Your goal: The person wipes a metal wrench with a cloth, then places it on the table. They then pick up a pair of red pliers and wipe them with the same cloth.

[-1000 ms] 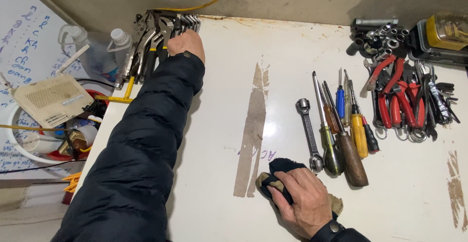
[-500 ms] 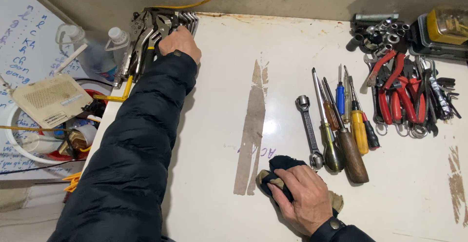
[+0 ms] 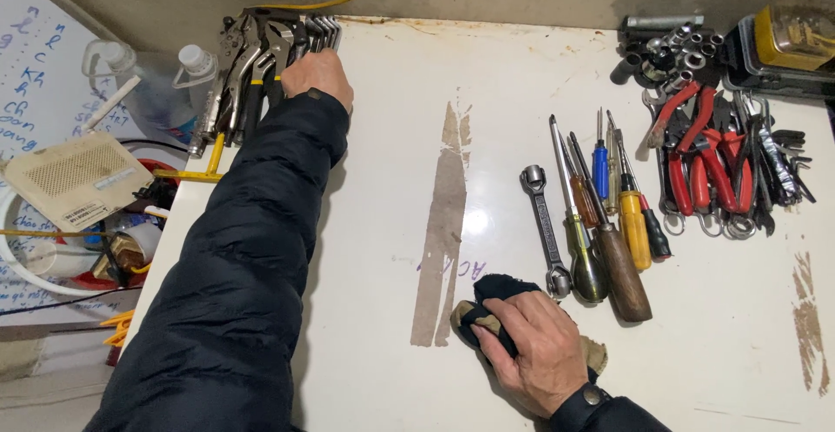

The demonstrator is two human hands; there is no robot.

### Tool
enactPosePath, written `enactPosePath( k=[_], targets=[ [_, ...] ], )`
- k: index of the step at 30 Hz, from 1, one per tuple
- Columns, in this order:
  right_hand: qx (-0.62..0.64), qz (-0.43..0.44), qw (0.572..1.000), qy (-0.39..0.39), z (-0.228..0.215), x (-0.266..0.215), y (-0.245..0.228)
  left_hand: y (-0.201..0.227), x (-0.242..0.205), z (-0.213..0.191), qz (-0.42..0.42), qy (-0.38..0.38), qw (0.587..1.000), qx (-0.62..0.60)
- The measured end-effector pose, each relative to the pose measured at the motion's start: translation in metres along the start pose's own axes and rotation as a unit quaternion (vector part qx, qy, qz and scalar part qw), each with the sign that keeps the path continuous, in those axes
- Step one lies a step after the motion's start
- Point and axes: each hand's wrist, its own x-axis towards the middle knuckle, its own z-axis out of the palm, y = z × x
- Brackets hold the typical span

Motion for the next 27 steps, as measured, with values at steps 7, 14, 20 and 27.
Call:
enactPosePath(
  k=[7,14,20,27],
  targets=[
    [-0.002,0.002,1.0,0.004,0.001,-0.001,0.0,0.007,-0.004,-0.012,-0.014,-0.081,0.997,0.006],
    [0.001,-0.022,1.0,0.013,-0.001,0.002,0.0,0.003,-0.055,-0.024,0.11,0.049,0.99,-0.066],
    [-0.01,-0.037,0.999,0.029,0.001,-0.002,0.002,0.016,-0.179,-0.086,0.23,0.049,0.954,-0.185],
    [-0.034,-0.036,0.997,0.051,0.018,-0.018,0.02,0.008,-0.372,-0.135,0.356,-0.02,0.831,-0.428]
  ],
)
